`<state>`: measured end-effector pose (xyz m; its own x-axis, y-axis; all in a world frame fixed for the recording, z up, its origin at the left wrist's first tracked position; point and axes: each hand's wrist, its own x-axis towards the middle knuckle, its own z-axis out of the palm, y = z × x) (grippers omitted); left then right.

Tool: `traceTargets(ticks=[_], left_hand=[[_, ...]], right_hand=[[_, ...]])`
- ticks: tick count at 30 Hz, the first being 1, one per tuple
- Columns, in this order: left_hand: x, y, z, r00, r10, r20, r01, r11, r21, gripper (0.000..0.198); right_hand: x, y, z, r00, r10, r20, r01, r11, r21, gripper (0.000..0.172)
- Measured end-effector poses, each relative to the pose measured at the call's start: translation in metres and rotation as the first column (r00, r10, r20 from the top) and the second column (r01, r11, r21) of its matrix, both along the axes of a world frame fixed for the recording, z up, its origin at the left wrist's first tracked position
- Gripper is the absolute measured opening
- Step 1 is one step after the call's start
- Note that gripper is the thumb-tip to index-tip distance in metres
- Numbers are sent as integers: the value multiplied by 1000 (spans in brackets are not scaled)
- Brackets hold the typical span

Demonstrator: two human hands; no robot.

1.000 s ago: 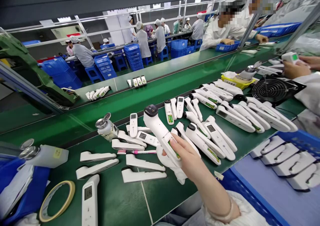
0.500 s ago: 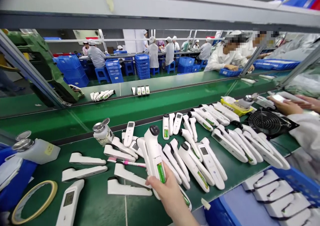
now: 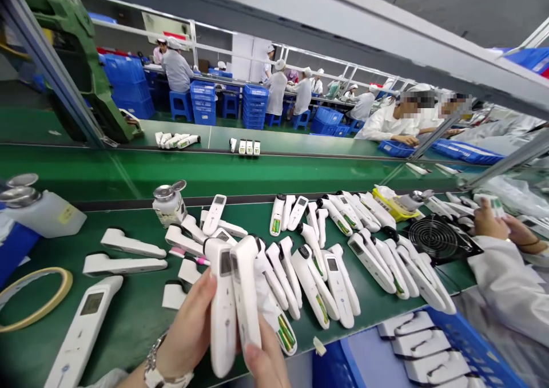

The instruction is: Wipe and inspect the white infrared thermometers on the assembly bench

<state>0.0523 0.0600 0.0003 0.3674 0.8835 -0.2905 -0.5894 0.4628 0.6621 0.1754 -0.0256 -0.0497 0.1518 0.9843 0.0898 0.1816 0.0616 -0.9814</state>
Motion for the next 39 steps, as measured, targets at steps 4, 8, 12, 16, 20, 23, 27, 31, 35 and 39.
traceTargets(ticks=[4,8,12,16,20,23,27,31,35,39], left_hand=[[-4,2,1,980,-88,179,132,960,-247,58],[-10,4,-2,955,28,295,49,967,-251,49],[-14,3,-9,954,81,289,-23,980,-198,53],[-16,2,-9,967,35,252,0,991,-135,53],[-17,0,-6,975,-16,222,24,999,-30,45],[-19,-1,-2,957,-83,278,113,989,-96,46],[-22,3,4,963,28,268,8,991,-133,40],[-24,8,7,956,-8,293,54,987,-149,48],[-24,8,4,954,-2,299,56,983,-174,46],[-21,8,4,961,-43,272,104,971,-217,45]], right_hand=[[-1,1,4,987,-16,160,25,998,-53,38],[-20,13,13,966,-27,256,44,997,-64,41],[-29,11,16,937,16,349,16,996,-89,47],[-30,8,20,900,67,431,-46,997,-59,49],[-29,16,33,871,126,476,-156,987,23,50],[-20,26,41,850,104,516,-167,983,76,45],[8,43,33,785,-24,619,-87,985,149,30],[35,60,13,555,-48,830,-95,988,121,39],[47,67,21,660,-10,752,-116,986,116,21],[37,63,61,892,-134,432,28,970,243,12]])
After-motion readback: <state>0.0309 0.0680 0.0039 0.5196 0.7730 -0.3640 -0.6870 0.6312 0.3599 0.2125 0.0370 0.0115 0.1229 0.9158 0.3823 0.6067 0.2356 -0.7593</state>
